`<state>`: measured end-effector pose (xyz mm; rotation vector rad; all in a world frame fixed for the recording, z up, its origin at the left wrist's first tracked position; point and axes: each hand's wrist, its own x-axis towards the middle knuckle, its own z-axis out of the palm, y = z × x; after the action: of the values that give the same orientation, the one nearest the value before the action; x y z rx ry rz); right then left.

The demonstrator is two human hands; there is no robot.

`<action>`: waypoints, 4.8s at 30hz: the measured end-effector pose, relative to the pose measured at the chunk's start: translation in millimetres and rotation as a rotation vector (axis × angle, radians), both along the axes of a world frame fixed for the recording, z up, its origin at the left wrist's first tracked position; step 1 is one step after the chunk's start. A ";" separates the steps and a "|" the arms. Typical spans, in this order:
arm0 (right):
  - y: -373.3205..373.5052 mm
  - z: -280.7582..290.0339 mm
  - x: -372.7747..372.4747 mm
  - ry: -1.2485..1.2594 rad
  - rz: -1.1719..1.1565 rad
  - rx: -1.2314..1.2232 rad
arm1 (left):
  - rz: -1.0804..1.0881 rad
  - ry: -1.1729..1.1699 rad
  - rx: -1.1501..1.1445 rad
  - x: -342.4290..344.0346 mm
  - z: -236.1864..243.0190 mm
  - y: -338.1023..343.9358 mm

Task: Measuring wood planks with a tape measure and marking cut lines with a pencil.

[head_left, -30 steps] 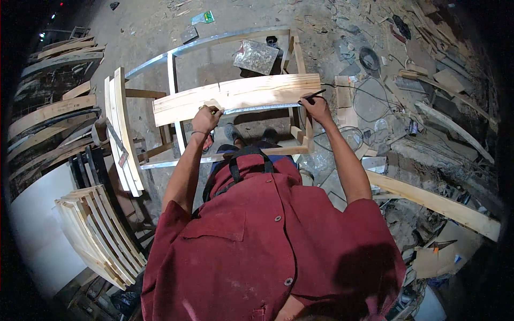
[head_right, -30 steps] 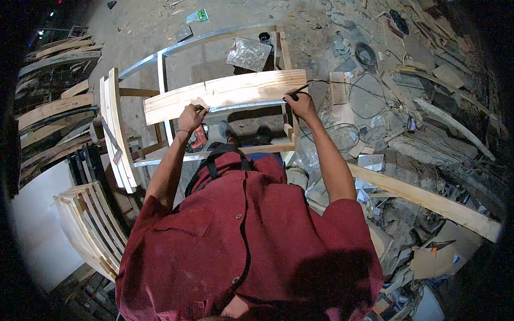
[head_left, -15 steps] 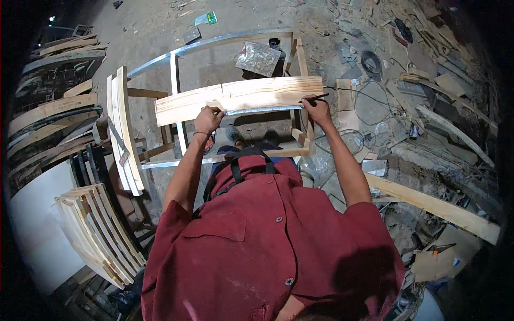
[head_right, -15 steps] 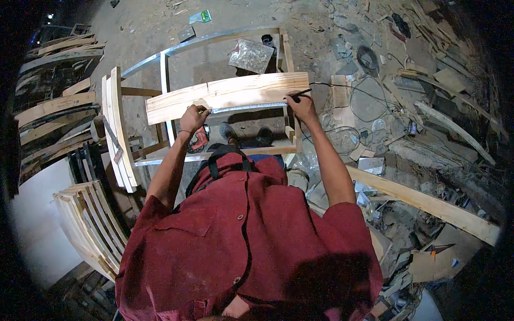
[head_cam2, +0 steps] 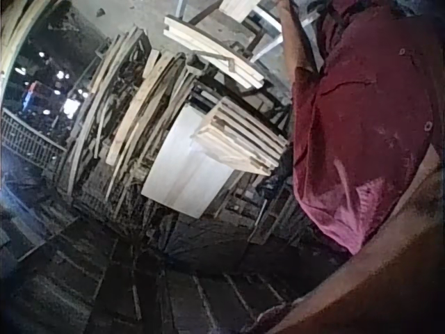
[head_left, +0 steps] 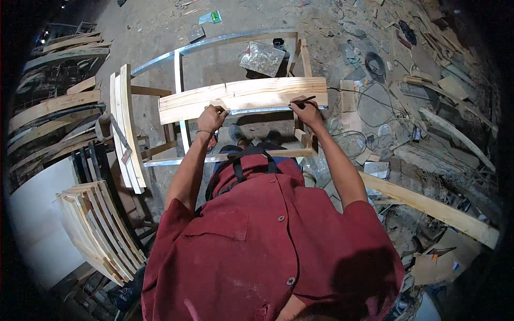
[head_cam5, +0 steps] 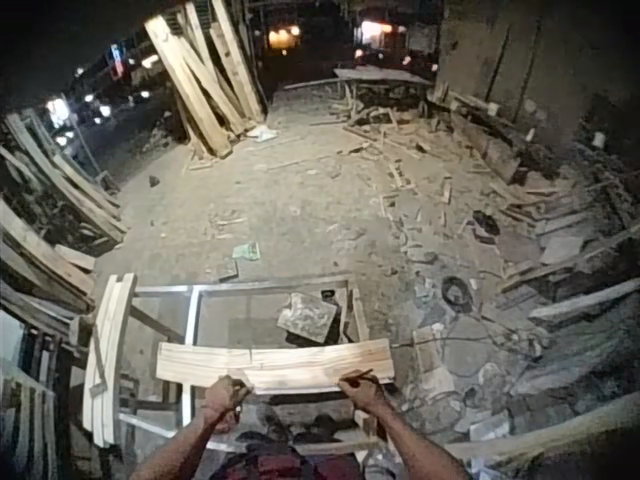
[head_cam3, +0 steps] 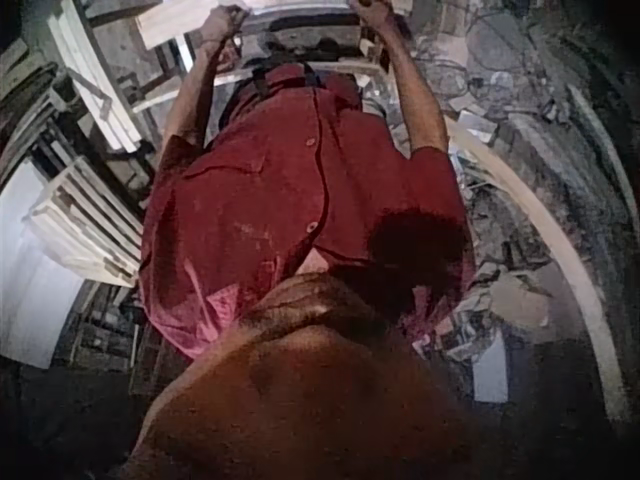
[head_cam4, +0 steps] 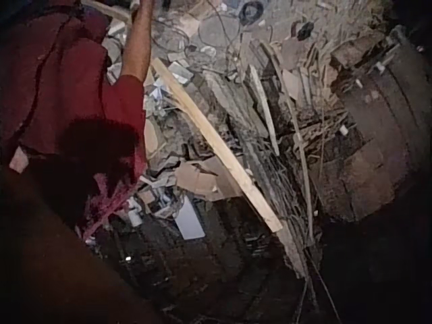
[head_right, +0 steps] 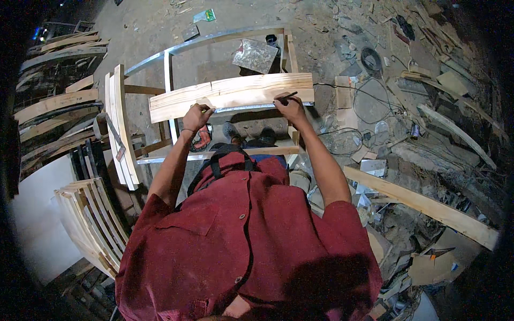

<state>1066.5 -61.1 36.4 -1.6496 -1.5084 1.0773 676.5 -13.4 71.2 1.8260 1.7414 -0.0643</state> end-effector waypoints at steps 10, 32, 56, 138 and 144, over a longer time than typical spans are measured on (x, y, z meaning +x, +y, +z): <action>0.4 8.1 2.4 0.006 0.057 -0.098 | -0.025 0.022 0.011 -3.9 -8.5 2.3; 4.8 -2.7 -0.7 0.006 0.019 -0.124 | 0.018 -0.016 -0.008 -5.2 -0.9 1.1; 17.6 2.1 -339.1 0.109 -0.132 0.044 | 0.078 0.052 -0.097 -318.6 -9.4 25.4; -29.1 35.4 -286.7 0.103 -0.275 0.160 | -0.036 0.107 0.259 -350.8 -25.4 122.4; -3.0 39.5 -115.9 0.012 -0.491 0.170 | 0.016 0.178 0.258 -333.0 -28.5 117.5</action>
<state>950.6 -64.1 76.0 -1.7597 -1.0686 0.6711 343.6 104.1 42.7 2.0428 1.9635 0.0052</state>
